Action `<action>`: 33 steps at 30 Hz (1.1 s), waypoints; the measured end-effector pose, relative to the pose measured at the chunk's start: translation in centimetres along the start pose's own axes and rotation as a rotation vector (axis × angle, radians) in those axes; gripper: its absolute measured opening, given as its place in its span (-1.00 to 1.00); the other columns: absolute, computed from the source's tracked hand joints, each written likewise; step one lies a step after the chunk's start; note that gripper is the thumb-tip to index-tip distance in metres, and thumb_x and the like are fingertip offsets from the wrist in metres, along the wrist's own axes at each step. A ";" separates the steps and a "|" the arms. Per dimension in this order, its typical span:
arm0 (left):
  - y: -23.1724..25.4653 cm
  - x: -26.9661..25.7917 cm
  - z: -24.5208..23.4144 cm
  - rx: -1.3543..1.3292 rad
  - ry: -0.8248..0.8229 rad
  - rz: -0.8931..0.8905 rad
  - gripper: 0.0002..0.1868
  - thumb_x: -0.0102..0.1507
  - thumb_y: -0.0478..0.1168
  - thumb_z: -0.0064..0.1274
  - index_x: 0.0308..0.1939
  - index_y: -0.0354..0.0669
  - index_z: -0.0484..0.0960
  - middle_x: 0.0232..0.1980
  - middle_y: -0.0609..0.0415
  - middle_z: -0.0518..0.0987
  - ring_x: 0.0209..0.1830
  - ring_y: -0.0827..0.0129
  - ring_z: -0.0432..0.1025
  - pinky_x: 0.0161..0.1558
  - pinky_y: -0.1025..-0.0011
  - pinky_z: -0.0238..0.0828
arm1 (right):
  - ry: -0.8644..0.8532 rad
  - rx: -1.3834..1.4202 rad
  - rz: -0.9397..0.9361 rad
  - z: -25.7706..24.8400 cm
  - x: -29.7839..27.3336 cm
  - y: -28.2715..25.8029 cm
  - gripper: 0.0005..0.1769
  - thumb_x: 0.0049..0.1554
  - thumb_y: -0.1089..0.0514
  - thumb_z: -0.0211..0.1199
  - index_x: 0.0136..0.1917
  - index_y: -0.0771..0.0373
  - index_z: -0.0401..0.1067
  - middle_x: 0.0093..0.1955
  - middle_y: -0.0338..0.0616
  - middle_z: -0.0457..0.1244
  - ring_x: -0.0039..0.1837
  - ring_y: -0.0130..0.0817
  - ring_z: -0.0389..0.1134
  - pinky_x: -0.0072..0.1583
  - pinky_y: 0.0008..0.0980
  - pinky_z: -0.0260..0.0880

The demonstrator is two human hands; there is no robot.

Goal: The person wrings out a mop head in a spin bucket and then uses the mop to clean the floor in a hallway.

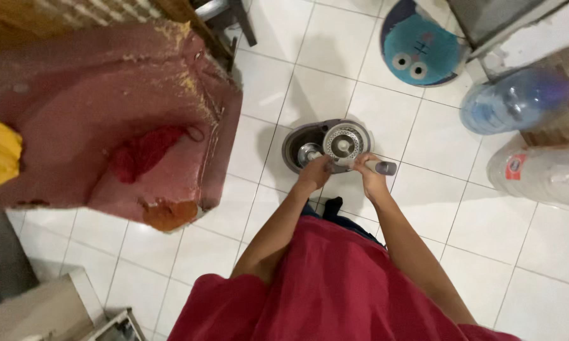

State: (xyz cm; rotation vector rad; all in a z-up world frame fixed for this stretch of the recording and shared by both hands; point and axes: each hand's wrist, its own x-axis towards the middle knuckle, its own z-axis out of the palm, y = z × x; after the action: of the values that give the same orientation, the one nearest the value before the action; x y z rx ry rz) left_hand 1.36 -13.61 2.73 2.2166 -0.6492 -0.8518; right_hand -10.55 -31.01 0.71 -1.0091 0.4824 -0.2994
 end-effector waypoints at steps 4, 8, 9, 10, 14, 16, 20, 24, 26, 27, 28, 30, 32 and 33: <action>-0.9 2.3 1.7 0.057 -0.105 0.103 -0.71 0.26 -0.21 0.06 0.07 -0.06 0.57 0.10 -0.15 0.58 0.14 -0.06 0.45 0.09 0.10 0.39 | 0.118 0.027 -0.061 1.5 -0.4 -1.9 -0.71 -0.01 0.50 0.20 -0.36 0.19 0.22 -0.15 -0.22 0.21 0.00 -0.37 0.23 0.15 -0.40 0.23; -2.6 1.5 1.5 0.003 -0.061 0.200 -0.58 0.27 -0.20 0.06 0.22 -0.06 0.46 0.16 -0.16 0.56 0.18 -0.05 0.46 0.17 0.13 0.40 | 0.118 0.137 -0.136 3.6 -0.1 -5.7 -0.66 0.03 0.49 0.20 -0.35 0.15 0.16 -0.24 -0.24 0.11 -0.08 -0.37 0.13 0.10 -0.37 0.14; -2.6 1.4 0.9 0.005 -0.042 0.224 -0.50 0.29 -0.21 0.02 0.33 -0.08 0.39 0.21 -0.19 0.52 0.20 -0.07 0.44 0.20 0.12 0.39 | 0.119 0.129 -0.160 4.4 -0.2 -6.8 -0.65 0.04 0.49 0.20 -0.35 0.15 0.16 -0.25 -0.25 0.10 -0.06 -0.38 0.12 0.12 -0.37 0.13; -2.2 1.4 0.3 0.010 -0.053 0.234 -0.50 0.29 -0.21 0.02 0.33 -0.08 0.39 0.21 -0.19 0.52 0.20 -0.07 0.44 0.20 0.12 0.39 | 0.132 0.131 -0.169 5.6 -0.4 -7.7 -0.65 0.04 0.49 0.20 -0.35 0.15 0.16 -0.25 -0.25 0.10 -0.06 -0.38 0.12 0.12 -0.37 0.13; 0.5 2.6 -1.8 0.109 -0.137 0.198 -0.41 0.25 -0.18 0.07 0.38 -0.09 0.36 0.28 -0.27 0.39 0.26 -0.16 0.32 0.23 0.07 0.28 | 0.082 0.104 -0.211 9.7 -0.7 -12.5 -0.73 -0.02 0.42 0.22 -0.38 0.17 0.20 -0.30 -0.21 0.14 -0.13 -0.36 0.14 0.16 -0.29 0.17; 1.6 2.1 -1.4 0.137 -0.218 0.140 -0.44 0.29 -0.14 0.05 0.38 -0.05 0.38 0.30 -0.24 0.37 0.26 -0.15 0.31 0.23 0.07 0.28 | 0.027 0.085 -0.249 10.7 -2.3 -15.1 -0.77 -0.04 0.38 0.23 -0.36 0.18 0.22 -0.34 -0.24 0.12 -0.17 -0.36 0.15 0.26 -0.25 0.24; 3.9 3.8 -1.9 0.114 -0.019 0.408 -0.68 0.36 -0.10 0.03 0.15 -0.14 0.49 0.14 -0.09 0.53 0.20 -0.09 0.38 0.20 0.06 0.32 | -0.077 -0.007 -0.384 11.3 -2.2 -20.5 -0.75 0.09 0.30 0.31 -0.33 0.20 0.28 -0.37 -0.23 0.15 -0.18 -0.33 0.20 0.26 -0.14 0.30; 6.8 4.6 -2.8 0.092 -0.152 0.424 -0.70 0.36 -0.10 0.01 0.07 -0.19 0.46 0.00 -0.08 0.55 0.11 -0.02 0.41 0.06 0.06 0.39 | 0.077 -0.195 -0.484 12.2 -2.2 -21.0 -0.80 0.11 0.20 0.37 -0.22 0.24 0.36 -0.24 -0.17 0.27 -0.13 -0.34 0.30 0.34 -0.15 0.37; 7.9 4.6 -2.8 0.104 -0.157 0.414 -0.67 0.36 -0.10 0.00 0.11 -0.19 0.45 0.00 -0.08 0.54 0.09 0.02 0.43 0.05 0.10 0.42 | 0.245 -0.299 -0.300 12.5 -1.9 -18.8 -0.83 0.13 0.17 0.36 -0.24 0.18 0.41 -0.25 -0.21 0.29 -0.15 -0.41 0.29 0.16 -0.25 0.31; 8.2 4.2 -2.7 0.112 -0.158 0.383 -0.64 0.35 -0.10 -0.01 0.16 -0.18 0.44 0.01 -0.08 0.53 0.07 0.05 0.45 0.03 0.13 0.44 | 0.399 -0.393 -0.091 12.3 -1.8 -17.5 -0.84 0.14 0.14 0.34 -0.26 0.13 0.45 -0.26 -0.25 0.31 -0.16 -0.48 0.27 -0.03 -0.35 0.25; 8.6 4.1 -2.6 0.114 -0.168 0.386 -0.64 0.35 -0.10 -0.01 0.16 -0.18 0.44 0.01 -0.08 0.53 0.07 0.05 0.45 0.03 0.13 0.44 | 0.409 -0.391 -0.090 11.7 -1.6 -16.3 -0.84 0.14 0.14 0.34 -0.26 0.13 0.45 -0.26 -0.25 0.31 -0.16 -0.48 0.27 -0.03 -0.35 0.25; 9.3 4.1 -2.2 0.163 -0.226 0.475 -0.79 0.36 -0.09 -0.01 -0.02 -0.09 0.55 0.02 0.02 0.60 0.14 0.12 0.48 0.08 0.15 0.44 | 0.414 -0.155 -0.092 10.5 -1.1 -13.8 -0.59 0.22 0.15 0.33 -0.38 0.17 0.23 -0.35 -0.22 0.24 -0.21 -0.43 0.21 -0.02 -0.40 0.24; 10.1 4.0 -2.2 0.180 -0.214 0.466 -0.74 0.36 -0.07 0.01 0.04 -0.12 0.52 0.06 -0.01 0.58 0.14 0.08 0.46 0.07 0.14 0.44 | 0.379 -0.005 -0.154 9.3 -0.6 -12.3 -0.59 0.20 0.21 0.34 -0.38 0.16 0.21 -0.35 -0.23 0.19 -0.20 -0.42 0.19 -0.02 -0.39 0.21; 10.3 3.8 -2.2 0.193 -0.204 0.457 -0.68 0.36 -0.06 0.02 0.10 -0.15 0.49 0.10 -0.04 0.56 0.14 0.05 0.45 0.06 0.13 0.44 | 0.347 0.141 -0.216 8.8 -0.7 -11.8 -0.59 0.17 0.27 0.36 -0.37 0.16 0.18 -0.35 -0.24 0.14 -0.19 -0.40 0.16 -0.01 -0.38 0.17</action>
State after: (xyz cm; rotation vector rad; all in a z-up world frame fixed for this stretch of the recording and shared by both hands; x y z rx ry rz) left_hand 3.32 -21.89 9.98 2.0315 -1.3238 -0.8043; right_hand -6.83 -30.22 14.99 -0.8743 0.6565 -0.7000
